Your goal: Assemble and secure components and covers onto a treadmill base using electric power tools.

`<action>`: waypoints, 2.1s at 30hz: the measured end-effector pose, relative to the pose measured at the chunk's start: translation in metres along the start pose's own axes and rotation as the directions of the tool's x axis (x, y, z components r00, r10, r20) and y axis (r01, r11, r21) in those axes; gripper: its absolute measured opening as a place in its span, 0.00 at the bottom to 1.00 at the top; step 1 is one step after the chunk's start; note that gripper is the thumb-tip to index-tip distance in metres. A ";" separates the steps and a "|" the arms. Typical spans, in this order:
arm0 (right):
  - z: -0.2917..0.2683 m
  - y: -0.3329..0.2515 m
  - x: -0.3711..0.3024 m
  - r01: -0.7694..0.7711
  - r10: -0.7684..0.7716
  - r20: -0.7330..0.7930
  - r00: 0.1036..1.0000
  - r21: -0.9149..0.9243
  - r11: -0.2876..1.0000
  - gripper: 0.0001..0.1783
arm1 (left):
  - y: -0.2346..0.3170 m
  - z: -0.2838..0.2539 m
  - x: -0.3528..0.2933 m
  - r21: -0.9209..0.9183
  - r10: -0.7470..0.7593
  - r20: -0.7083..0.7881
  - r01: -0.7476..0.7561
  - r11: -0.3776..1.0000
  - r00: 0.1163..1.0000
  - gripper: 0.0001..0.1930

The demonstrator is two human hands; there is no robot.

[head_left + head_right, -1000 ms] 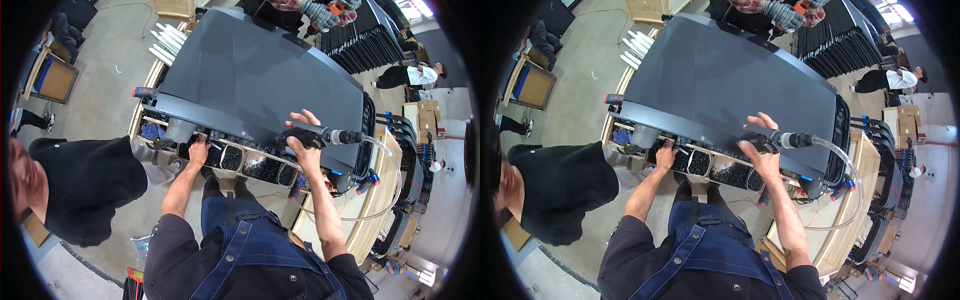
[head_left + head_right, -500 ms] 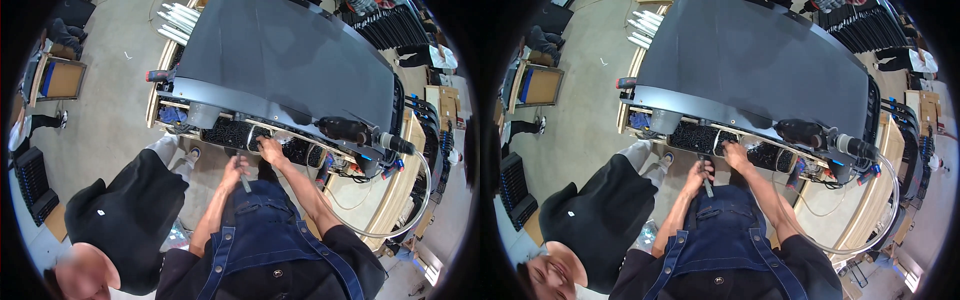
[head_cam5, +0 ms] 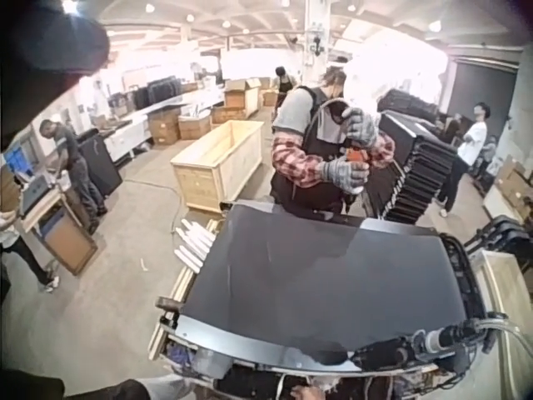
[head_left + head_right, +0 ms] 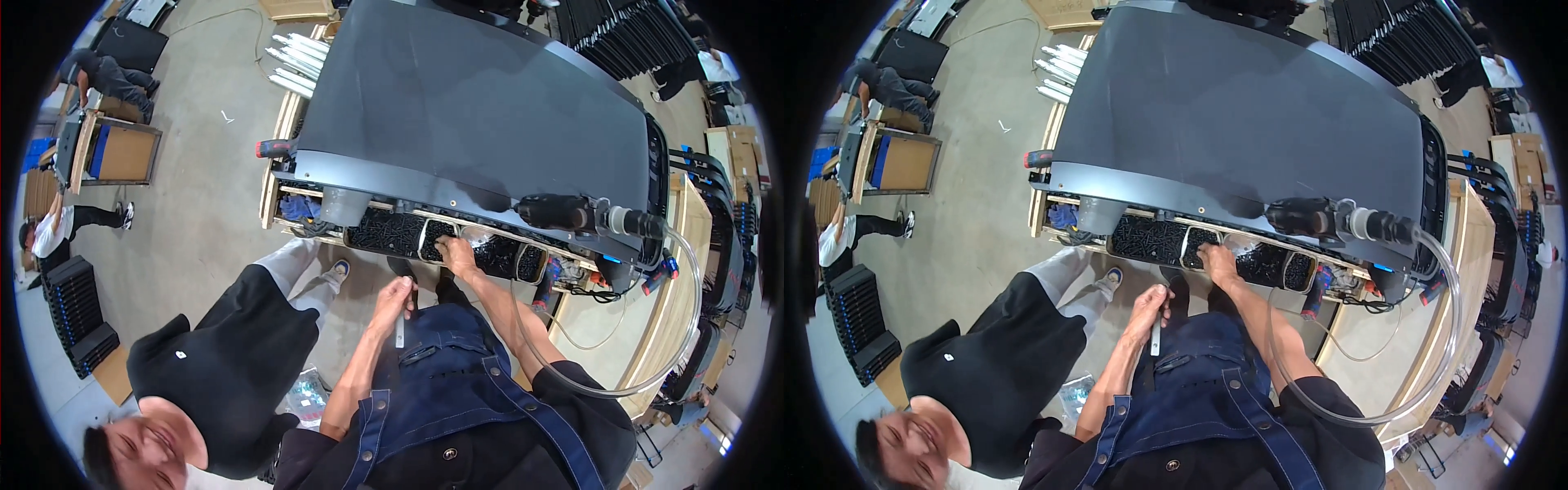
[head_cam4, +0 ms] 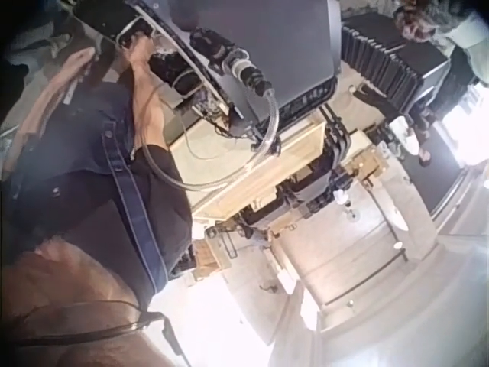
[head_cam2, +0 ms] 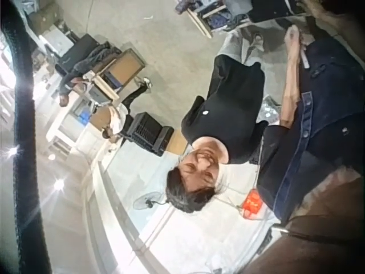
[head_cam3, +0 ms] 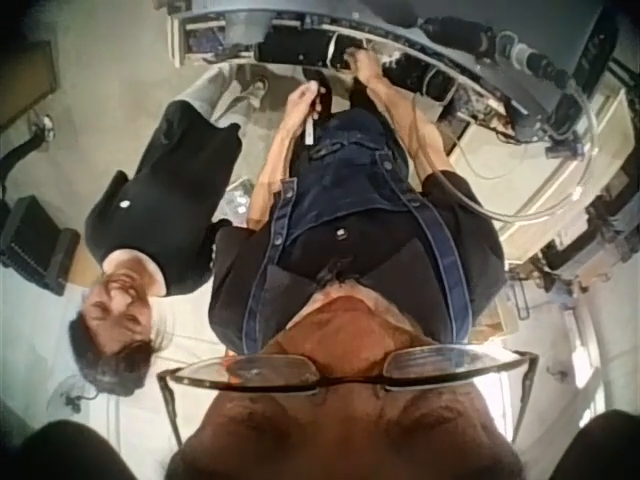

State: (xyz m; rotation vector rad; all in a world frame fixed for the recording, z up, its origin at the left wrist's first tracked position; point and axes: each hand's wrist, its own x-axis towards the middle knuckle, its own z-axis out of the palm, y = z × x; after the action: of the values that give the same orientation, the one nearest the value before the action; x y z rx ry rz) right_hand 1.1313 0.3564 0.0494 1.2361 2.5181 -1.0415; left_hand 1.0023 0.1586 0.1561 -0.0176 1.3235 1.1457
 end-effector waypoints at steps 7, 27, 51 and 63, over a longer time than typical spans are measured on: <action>-0.056 -0.016 -0.028 -0.049 0.078 -0.063 0.995 0.379 0.924 0.18 | 0.022 0.034 -0.004 0.051 0.163 -0.068 -0.160 0.986 0.984 0.18; -0.223 -0.045 -0.166 0.672 -0.451 -0.531 0.718 0.360 0.647 0.07 | 0.047 0.187 -0.078 0.364 0.648 -0.075 -0.584 0.726 0.758 0.14; -0.211 -0.037 -0.159 0.613 -0.355 -0.580 0.733 0.335 0.716 0.09 | 0.066 0.195 -0.035 0.513 0.768 0.037 -0.671 0.535 0.640 0.13; -0.329 0.128 -0.199 -0.338 0.042 -0.727 0.685 -0.266 0.903 0.40 | 0.058 0.152 0.037 -0.060 0.178 -0.054 -0.181 0.982 0.983 0.15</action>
State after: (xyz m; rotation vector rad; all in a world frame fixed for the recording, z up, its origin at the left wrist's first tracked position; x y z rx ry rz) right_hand 1.4084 0.4946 0.3110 1.9904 2.7780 0.0566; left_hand 1.0698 0.3012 0.2108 0.0279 1.3508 1.3486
